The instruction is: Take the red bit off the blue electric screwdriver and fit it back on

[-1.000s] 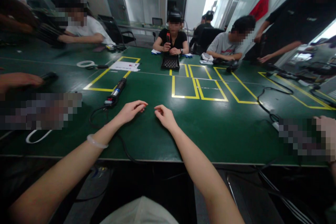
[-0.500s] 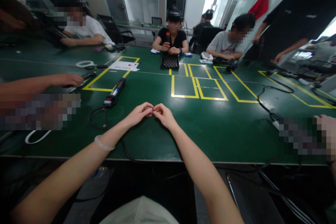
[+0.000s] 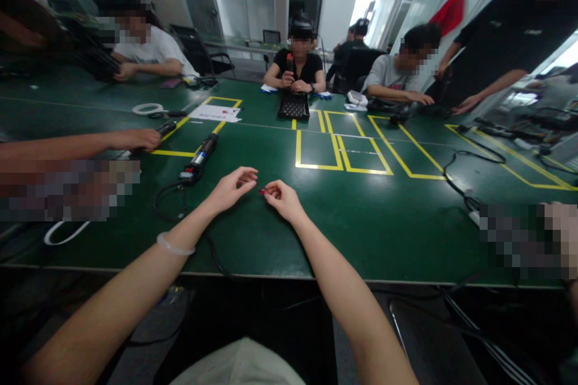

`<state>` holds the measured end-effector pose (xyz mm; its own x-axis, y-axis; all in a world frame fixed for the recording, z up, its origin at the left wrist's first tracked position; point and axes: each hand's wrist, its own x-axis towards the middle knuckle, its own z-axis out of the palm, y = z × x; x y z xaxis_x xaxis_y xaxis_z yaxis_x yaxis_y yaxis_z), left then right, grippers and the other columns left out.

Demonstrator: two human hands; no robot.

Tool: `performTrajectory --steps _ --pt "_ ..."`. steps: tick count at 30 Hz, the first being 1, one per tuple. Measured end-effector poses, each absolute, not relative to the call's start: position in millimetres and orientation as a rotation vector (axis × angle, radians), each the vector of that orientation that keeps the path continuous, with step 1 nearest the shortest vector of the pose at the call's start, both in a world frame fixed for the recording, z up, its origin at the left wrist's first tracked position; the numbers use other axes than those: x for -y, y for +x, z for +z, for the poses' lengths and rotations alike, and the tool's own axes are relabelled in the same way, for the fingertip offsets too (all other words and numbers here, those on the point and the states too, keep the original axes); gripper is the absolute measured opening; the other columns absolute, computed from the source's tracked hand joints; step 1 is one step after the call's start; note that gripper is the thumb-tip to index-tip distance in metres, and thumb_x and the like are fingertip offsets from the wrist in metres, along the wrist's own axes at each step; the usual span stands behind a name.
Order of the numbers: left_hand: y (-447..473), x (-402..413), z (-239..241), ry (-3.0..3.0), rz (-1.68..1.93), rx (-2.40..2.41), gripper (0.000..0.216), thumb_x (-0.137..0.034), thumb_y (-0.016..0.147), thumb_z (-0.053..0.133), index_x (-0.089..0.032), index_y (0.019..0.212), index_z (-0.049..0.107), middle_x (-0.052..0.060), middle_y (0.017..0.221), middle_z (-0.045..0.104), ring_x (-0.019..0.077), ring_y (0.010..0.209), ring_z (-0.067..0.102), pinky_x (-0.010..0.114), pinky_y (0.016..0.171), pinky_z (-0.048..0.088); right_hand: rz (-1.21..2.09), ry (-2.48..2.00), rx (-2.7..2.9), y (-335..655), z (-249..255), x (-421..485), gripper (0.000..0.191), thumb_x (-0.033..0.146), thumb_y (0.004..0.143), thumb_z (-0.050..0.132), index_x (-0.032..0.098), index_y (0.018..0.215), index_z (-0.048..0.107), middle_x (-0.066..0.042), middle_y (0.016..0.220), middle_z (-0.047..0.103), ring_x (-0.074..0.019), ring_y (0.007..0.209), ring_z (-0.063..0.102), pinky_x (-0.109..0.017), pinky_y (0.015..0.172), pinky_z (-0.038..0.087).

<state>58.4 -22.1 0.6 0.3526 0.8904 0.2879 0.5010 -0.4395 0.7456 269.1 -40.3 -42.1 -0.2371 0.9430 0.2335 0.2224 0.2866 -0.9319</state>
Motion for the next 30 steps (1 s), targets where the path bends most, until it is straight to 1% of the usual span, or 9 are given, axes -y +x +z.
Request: performTrajectory --steps 2,4,6,8,10,13,18,23,30 --pt "37 14 8 2.234 1.036 -1.486 0.043 -0.043 0.093 0.05 -0.019 0.128 0.056 0.011 0.127 0.062 0.024 0.116 0.06 0.042 0.104 0.046 1.022 -1.084 1.672 269 -41 41 0.025 0.03 0.079 0.064 0.017 0.1 0.062 -0.001 0.081 0.065 -0.0112 0.065 0.054 -0.025 0.064 0.045" --pt "11 8 13 2.269 0.999 -1.88 0.047 -0.041 0.092 0.051 -0.019 0.133 0.055 0.014 0.137 0.056 0.0307 0.128 0.051 0.048 0.109 0.041 1.023 -1.083 1.695 269 -40 41 0.025 0.03 0.079 0.064 0.016 0.099 0.063 0.0 0.08 0.064 -0.011 0.062 0.052 -0.025 0.062 0.044" --pt "-15 3 13 2.17 0.81 -2.215 0.056 -0.042 0.088 0.057 -0.017 0.138 0.053 0.019 0.144 0.049 0.0382 0.131 0.048 0.053 0.106 0.042 1.013 -1.093 1.711 269 -39 42 0.023 0.029 0.079 0.064 0.016 0.098 0.064 0.0 0.079 0.063 -0.0111 0.061 0.051 -0.025 0.061 0.043" --pt "-35 1 9 2.053 0.579 -2.378 0.064 -0.045 0.084 0.062 -0.018 0.14 0.051 0.021 0.145 0.048 0.0421 0.127 0.05 0.055 0.101 0.045 1.002 -1.105 1.713 269 -38 43 0.022 0.029 0.078 0.064 0.016 0.097 0.064 0.001 0.077 0.063 -0.0112 0.062 0.051 -0.025 0.061 0.042" --pt "-48 -1 6 1.959 0.422 -2.418 0.066 -0.047 0.082 0.062 -0.02 0.142 0.049 0.022 0.143 0.05 0.0425 0.122 0.054 0.055 0.094 0.048 0.992 -1.112 1.717 270 -38 43 0.022 0.029 0.078 0.064 0.017 0.096 0.064 0.001 0.076 0.061 -0.0114 0.062 0.05 -0.025 0.062 0.041" --pt "-55 -5 3 1.882 0.341 -2.425 0.064 -0.046 0.083 0.06 -0.022 0.141 0.049 0.021 0.138 0.053 0.0418 0.118 0.057 0.054 0.088 0.052 0.962 -1.123 1.721 270 -38 44 0.021 0.029 0.078 0.065 0.017 0.095 0.064 0.002 0.074 0.06 -0.0116 0.062 0.05 -0.025 0.063 0.041" --pt "-46 -7 6 1.902 0.326 -2.403 0.066 -0.045 0.079 0.064 -0.02 0.139 0.05 0.022 0.133 0.054 0.0407 0.117 0.058 0.052 0.088 0.052 0.943 -1.133 1.741 270 -37 44 0.019 0.029 0.078 0.065 0.018 0.094 0.064 0.003 0.072 0.06 -0.0119 0.062 0.051 -0.025 0.063 0.041" --pt "-22 1 6 2.022 0.336 -2.355 0.07 -0.049 0.077 0.064 -0.016 0.137 0.05 0.022 0.129 0.055 0.04 0.116 0.057 0.05 0.086 0.053 0.949 -1.127 1.748 269 -34 45 0.021 0.03 0.078 0.064 0.018 0.096 0.064 0.001 0.078 0.064 -0.0119 0.064 0.052 -0.025 0.063 0.042" --pt "32 25 5 2.317 0.36 -2.125 0.061 -0.042 0.081 0.058 -0.016 0.136 0.05 0.019 0.126 0.056 0.0349 0.114 0.056 0.044 0.083 0.053 0.899 -1.09 1.749 267 -35 45 0.022 0.028 0.08 0.063 0.019 0.1 0.061 0.0 0.085 0.066 -0.012 0.067 0.054 -0.025 0.066 0.044"
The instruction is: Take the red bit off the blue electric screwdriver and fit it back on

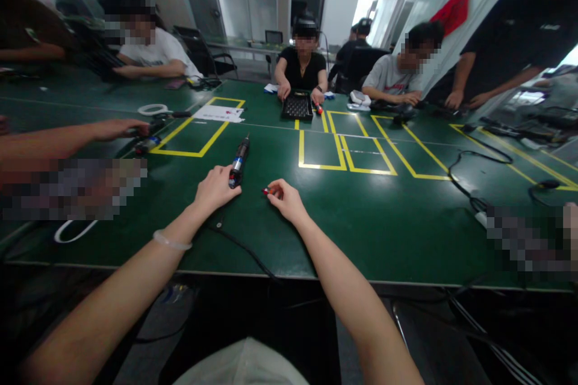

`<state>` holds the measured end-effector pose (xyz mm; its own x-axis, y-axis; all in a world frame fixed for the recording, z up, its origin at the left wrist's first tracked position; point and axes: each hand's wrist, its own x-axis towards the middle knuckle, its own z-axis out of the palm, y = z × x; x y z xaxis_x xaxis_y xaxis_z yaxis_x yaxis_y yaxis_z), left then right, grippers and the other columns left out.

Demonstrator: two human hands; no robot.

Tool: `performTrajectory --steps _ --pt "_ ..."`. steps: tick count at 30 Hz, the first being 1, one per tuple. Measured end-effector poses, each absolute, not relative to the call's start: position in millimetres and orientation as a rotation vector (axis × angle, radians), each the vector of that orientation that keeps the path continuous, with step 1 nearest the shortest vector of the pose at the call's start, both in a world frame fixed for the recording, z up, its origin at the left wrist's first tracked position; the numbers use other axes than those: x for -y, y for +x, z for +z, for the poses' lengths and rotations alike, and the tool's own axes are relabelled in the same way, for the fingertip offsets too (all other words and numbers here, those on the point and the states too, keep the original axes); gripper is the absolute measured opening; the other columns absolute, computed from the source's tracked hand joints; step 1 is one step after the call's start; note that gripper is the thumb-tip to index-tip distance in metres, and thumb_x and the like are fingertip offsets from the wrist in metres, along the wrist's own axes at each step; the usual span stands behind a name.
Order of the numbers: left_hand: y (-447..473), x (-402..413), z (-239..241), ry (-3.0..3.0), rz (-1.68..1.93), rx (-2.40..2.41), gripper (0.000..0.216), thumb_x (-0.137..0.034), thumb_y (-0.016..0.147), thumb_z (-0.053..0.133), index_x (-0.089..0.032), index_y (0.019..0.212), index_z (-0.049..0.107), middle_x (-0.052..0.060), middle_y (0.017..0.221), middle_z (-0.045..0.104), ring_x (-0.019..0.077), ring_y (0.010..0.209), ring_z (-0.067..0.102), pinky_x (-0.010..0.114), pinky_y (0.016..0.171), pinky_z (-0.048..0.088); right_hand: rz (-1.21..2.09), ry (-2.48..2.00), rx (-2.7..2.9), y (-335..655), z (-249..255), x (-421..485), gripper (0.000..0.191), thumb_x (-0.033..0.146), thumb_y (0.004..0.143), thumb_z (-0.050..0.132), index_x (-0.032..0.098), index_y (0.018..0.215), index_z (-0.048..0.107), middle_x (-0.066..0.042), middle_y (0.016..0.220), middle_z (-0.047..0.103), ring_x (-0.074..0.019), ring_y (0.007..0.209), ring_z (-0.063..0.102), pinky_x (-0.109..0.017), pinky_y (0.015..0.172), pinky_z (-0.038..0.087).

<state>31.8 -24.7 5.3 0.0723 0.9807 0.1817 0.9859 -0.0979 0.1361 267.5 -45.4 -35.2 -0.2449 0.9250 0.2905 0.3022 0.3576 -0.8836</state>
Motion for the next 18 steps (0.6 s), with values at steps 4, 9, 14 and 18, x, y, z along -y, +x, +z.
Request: performTrajectory --steps 4,9,14,18 --pt "59 37 1 -2.412 -0.379 1.935 0.062 -0.041 0.083 0.058 -0.018 0.14 0.047 0.017 0.127 0.055 0.0328 0.115 0.055 0.041 0.085 0.052 0.8 -1.055 1.806 267 -40 44 0.016 0.027 0.083 0.061 0.02 0.097 0.061 -0.001 0.089 0.065 -0.0133 0.07 0.055 -0.027 0.069 0.045" --pt "75 47 -4 -2.577 -0.439 1.774 0.066 -0.039 0.082 0.061 -0.023 0.144 0.043 0.014 0.128 0.055 0.0318 0.116 0.054 0.04 0.086 0.052 0.691 -1.068 1.858 268 -42 44 0.011 0.023 0.084 0.06 0.021 0.095 0.06 -0.001 0.09 0.062 -0.0142 0.071 0.055 -0.028 0.071 0.046" --pt "81 53 -4 -2.668 -0.432 1.668 0.068 -0.038 0.082 0.059 -0.021 0.145 0.041 0.014 0.128 0.055 0.0322 0.115 0.054 0.042 0.084 0.053 0.633 -1.114 1.96 268 -38 46 0.009 0.016 0.083 0.061 0.021 0.09 0.06 0.0 0.086 0.056 -0.0142 0.07 0.054 -0.028 0.072 0.045" --pt "82 54 -4 -2.689 -0.431 1.65 0.068 -0.037 0.082 0.06 -0.022 0.146 0.041 0.014 0.13 0.055 0.0315 0.116 0.054 0.041 0.085 0.053 0.548 -1.147 1.982 267 -37 47 0.004 0.02 0.086 0.064 0.021 0.089 0.064 -0.002 0.092 0.056 -0.0156 0.078 0.055 -0.029 0.076 0.046"
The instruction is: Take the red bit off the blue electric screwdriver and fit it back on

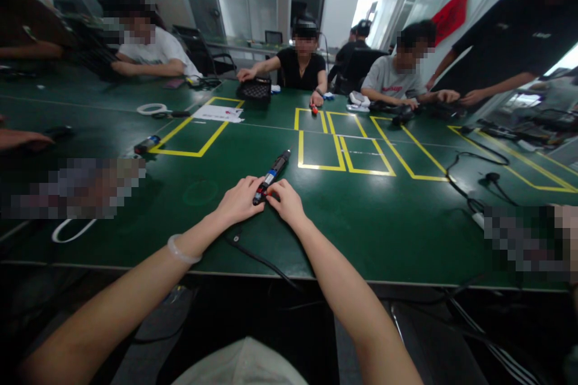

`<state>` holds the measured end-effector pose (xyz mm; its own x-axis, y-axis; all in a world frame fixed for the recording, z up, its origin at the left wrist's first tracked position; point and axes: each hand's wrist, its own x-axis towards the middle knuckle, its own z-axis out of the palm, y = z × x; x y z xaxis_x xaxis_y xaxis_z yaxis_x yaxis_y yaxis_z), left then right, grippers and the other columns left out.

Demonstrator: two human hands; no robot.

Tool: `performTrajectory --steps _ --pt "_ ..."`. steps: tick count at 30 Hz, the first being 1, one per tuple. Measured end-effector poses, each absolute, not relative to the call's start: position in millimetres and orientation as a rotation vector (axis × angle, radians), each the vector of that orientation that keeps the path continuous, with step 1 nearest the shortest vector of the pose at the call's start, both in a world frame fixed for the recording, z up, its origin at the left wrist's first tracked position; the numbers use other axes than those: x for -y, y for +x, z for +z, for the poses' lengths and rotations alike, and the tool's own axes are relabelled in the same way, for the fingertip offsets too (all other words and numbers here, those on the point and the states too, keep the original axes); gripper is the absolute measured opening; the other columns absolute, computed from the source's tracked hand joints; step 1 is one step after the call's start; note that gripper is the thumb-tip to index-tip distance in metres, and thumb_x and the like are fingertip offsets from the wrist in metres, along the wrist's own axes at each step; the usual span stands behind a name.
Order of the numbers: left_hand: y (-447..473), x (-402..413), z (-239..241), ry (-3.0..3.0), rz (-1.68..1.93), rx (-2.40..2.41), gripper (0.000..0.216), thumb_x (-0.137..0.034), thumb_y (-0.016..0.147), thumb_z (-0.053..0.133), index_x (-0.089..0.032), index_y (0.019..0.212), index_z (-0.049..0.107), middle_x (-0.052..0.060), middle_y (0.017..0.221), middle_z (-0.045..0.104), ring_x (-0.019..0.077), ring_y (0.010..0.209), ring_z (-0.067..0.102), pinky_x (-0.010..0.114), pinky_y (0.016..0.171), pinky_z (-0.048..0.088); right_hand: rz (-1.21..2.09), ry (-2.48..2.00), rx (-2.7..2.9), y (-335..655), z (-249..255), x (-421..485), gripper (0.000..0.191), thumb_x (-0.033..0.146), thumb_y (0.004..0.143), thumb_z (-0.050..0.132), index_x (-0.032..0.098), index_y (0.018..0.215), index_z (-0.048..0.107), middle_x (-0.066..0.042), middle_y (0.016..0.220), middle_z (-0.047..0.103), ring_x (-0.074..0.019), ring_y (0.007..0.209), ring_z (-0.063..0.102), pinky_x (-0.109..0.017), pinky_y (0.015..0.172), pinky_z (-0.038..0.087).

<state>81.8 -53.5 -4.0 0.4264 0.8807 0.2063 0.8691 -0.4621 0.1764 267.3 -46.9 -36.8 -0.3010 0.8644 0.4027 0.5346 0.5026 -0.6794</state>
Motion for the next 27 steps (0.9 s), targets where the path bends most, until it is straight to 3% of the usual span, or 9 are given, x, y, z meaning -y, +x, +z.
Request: performTrajectory --steps 6,14,22,27 --pt "83 54 -2 2.605 0.402 -1.638 0.067 -0.041 0.084 0.061 -0.024 0.145 0.041 0.014 0.129 0.055 0.0313 0.116 0.054 0.04 0.085 0.052 0.519 -1.145 2.0 265 -35 48 0.008 0.018 0.09 0.062 0.02 0.091 0.07 -0.003 0.087 0.06 -0.0154 0.074 0.056 -0.029 0.075 0.046" --pt "98 60 9 2.577 0.291 -1.818 0.052 -0.045 0.096 0.045 -0.018 0.141 0.046 0.014 0.121 0.056 0.0281 0.104 0.06 0.038 0.081 0.05 0.463 -1.126 1.972 264 -35 51 0.017 0.023 0.095 0.058 0.018 0.086 0.072 -0.004 0.086 0.063 -0.0157 0.077 0.058 -0.028 0.076 0.046" --pt "99 57 4 2.58 0.332 -1.829 0.054 -0.046 0.096 0.047 -0.022 0.145 0.044 0.014 0.124 0.054 0.0287 0.11 0.055 0.038 0.086 0.048 0.555 -1.103 1.957 270 -33 50 0.016 0.023 0.095 0.058 0.02 0.099 0.072 -0.005 0.095 0.062 -0.0156 0.083 0.06 -0.028 0.079 0.047" --pt "89 53 2 2.601 0.338 -1.867 0.058 -0.054 0.095 0.047 -0.023 0.144 0.045 0.015 0.121 0.055 0.0302 0.106 0.056 0.039 0.083 0.049 0.546 -1.133 1.942 275 -35 47 0.015 0.021 0.095 0.057 0.018 0.093 0.071 -0.004 0.091 0.062 -0.0143 0.077 0.057 -0.027 0.076 0.045"
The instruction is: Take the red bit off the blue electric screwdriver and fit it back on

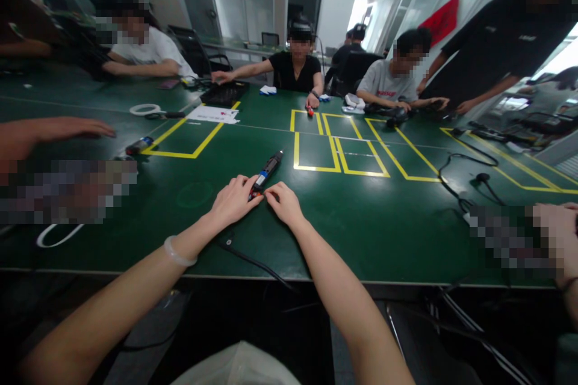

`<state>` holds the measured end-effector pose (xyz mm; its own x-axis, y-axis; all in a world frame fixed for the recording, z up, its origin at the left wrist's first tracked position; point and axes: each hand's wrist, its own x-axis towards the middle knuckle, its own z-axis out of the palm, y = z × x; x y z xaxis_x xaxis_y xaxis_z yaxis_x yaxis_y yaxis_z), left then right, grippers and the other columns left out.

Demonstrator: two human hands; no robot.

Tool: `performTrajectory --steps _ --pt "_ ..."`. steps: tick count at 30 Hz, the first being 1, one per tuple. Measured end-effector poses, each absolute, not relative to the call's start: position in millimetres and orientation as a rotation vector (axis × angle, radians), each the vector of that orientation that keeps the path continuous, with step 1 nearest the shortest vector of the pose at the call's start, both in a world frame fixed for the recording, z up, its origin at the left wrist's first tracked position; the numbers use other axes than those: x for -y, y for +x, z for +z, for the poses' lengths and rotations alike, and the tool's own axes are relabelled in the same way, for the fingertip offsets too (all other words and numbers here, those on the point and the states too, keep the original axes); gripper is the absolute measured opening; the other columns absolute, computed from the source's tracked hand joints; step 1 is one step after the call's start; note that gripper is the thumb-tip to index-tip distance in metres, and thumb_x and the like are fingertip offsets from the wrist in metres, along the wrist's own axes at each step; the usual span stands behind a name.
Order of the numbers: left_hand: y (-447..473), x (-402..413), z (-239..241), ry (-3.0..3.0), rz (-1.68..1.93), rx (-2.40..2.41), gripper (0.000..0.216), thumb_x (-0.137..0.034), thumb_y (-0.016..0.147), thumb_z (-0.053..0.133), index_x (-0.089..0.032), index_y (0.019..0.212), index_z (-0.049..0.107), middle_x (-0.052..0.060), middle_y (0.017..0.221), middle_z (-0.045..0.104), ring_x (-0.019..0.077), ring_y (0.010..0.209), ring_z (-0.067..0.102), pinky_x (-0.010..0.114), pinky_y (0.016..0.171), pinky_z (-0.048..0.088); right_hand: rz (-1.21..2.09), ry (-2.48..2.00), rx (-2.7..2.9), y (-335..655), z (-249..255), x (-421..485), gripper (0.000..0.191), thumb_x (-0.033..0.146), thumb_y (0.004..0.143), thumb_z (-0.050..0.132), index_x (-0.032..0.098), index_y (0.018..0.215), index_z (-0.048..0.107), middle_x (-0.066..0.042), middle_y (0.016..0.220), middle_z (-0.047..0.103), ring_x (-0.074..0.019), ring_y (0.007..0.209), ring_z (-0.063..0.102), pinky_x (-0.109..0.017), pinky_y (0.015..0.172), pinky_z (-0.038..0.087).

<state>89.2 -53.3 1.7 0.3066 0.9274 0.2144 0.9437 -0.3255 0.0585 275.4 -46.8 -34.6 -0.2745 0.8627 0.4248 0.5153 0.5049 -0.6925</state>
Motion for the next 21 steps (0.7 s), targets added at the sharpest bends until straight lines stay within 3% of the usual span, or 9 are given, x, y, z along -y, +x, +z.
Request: performTrajectory --steps 21 --pt "-52 -8 3 -2.064 -0.281 2.325 0.069 -0.058 0.092 0.041 -0.022 0.15 0.041 0.023 0.136 0.05 0.0417 0.118 0.052 0.051 0.093 0.045 0.567 -1.17 1.94 276 -38 45 0.015 0.02 0.092 0.057 0.019 0.09 0.072 -0.002 0.084 0.06 -0.0131 0.071 0.054 -0.025 0.07 0.041"
